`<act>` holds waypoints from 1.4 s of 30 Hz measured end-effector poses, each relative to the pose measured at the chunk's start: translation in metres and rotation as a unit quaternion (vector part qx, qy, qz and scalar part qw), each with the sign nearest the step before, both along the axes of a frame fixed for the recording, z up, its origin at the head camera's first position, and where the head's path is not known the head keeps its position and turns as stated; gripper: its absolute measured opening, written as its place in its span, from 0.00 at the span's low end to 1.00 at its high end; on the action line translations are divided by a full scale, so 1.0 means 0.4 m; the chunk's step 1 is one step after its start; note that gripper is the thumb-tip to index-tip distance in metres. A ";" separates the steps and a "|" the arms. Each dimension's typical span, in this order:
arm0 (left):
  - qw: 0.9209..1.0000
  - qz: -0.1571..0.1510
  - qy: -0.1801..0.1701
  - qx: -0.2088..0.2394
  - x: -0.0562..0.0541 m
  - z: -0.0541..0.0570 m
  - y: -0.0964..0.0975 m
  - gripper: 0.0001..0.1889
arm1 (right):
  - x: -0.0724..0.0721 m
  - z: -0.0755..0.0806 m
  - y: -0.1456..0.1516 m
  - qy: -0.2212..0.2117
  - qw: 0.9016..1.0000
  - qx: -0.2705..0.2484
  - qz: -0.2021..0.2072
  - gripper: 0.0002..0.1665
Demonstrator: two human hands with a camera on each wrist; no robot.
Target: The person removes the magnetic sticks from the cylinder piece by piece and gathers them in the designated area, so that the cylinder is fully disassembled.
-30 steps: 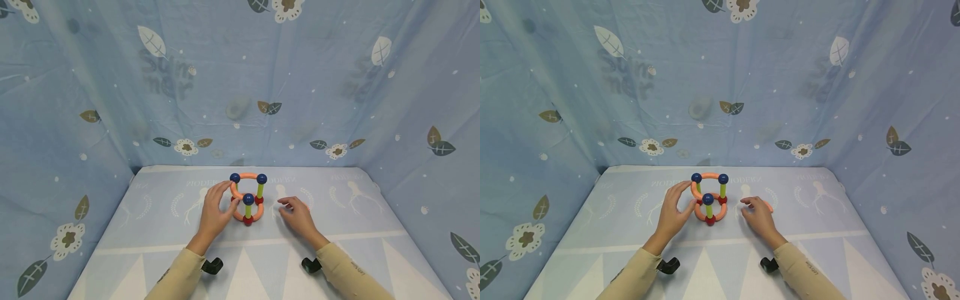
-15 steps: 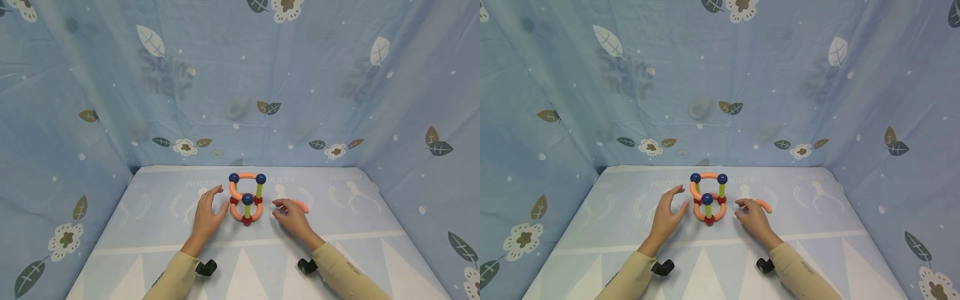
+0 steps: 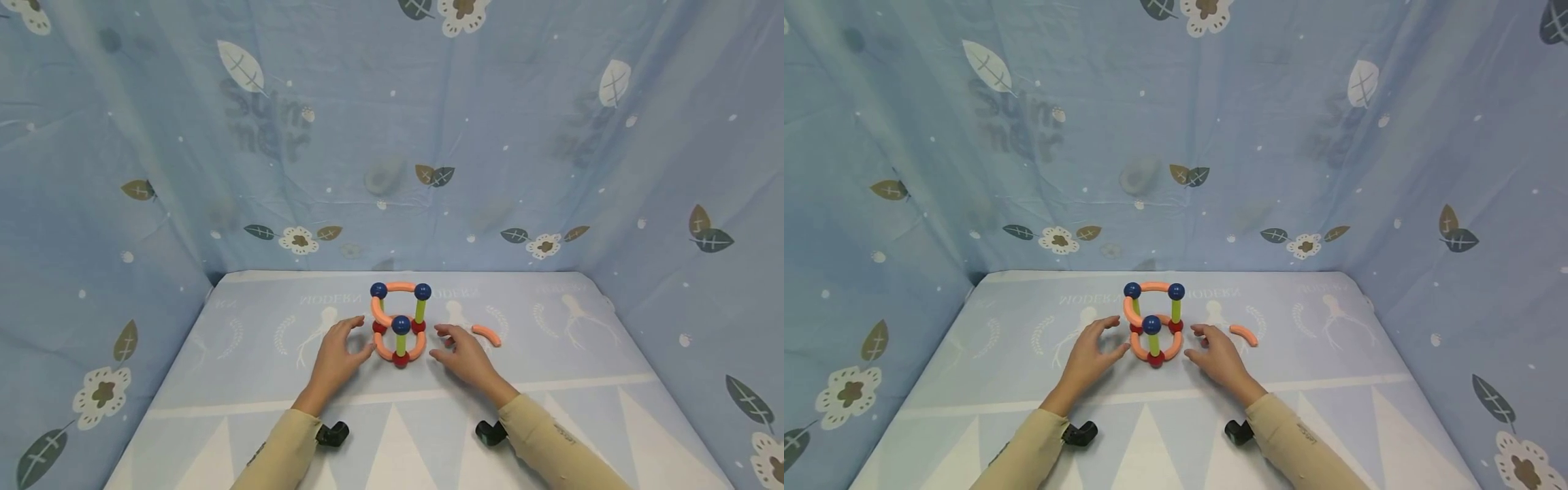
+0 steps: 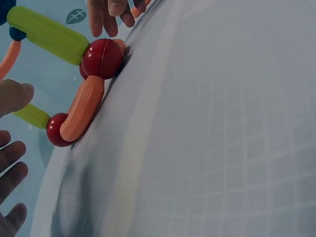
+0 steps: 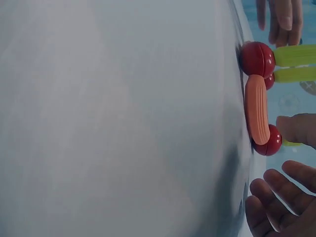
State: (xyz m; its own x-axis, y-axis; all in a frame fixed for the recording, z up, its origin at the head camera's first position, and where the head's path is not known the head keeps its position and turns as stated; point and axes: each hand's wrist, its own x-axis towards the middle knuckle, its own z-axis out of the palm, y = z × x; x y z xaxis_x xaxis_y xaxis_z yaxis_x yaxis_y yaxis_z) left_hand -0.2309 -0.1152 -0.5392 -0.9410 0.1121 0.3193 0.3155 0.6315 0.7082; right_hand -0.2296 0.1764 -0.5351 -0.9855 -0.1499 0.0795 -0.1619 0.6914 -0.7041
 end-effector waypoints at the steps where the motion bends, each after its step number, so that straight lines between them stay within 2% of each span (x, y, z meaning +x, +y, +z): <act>1: 1.000 -0.004 -0.011 -0.002 -0.002 -0.004 -0.002 0.32 | -0.001 0.000 -0.004 -0.005 1.000 -0.001 0.002 0.33; 5: 0.999 -0.025 -0.041 -0.004 -0.006 -0.011 -0.005 0.36 | -0.004 0.001 -0.022 -0.013 1.000 -0.002 0.012 0.38; 13: 0.995 -0.062 -0.072 -0.017 -0.025 -0.022 -0.006 0.42 | -0.015 -0.007 -0.053 -0.009 0.999 0.027 0.030 0.43; 19: 0.992 -0.070 -0.096 -0.049 -0.048 -0.029 0.001 0.46 | -0.017 -0.007 -0.074 0.000 0.999 0.033 0.036 0.44; 24: 0.991 -0.075 -0.089 -0.066 -0.059 -0.031 0.004 0.47 | -0.018 -0.005 -0.084 -0.001 0.999 0.037 0.033 0.44; 30: 0.993 -0.074 -0.071 -0.063 -0.060 -0.037 0.008 0.45 | -0.032 -0.008 -0.082 -0.012 0.998 0.044 0.036 0.44; 38: 0.995 -0.058 -0.060 -0.056 -0.043 -0.038 0.027 0.46 | -0.064 -0.009 -0.054 -0.027 0.997 0.033 0.072 0.43; 42: 0.996 -0.039 -0.057 -0.051 -0.031 -0.043 0.040 0.47 | -0.078 -0.008 -0.042 -0.042 0.995 0.024 0.091 0.43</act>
State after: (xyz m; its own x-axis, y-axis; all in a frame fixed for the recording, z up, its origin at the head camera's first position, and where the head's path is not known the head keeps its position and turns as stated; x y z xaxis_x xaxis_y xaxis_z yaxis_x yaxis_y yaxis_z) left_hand -0.2435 -0.0993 -0.5565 -0.9576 0.2129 0.1941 0.2878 0.6789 0.6755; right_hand -0.2609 0.1594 -0.5382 -0.9449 -0.3271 -0.0139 -0.2288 0.6899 -0.6868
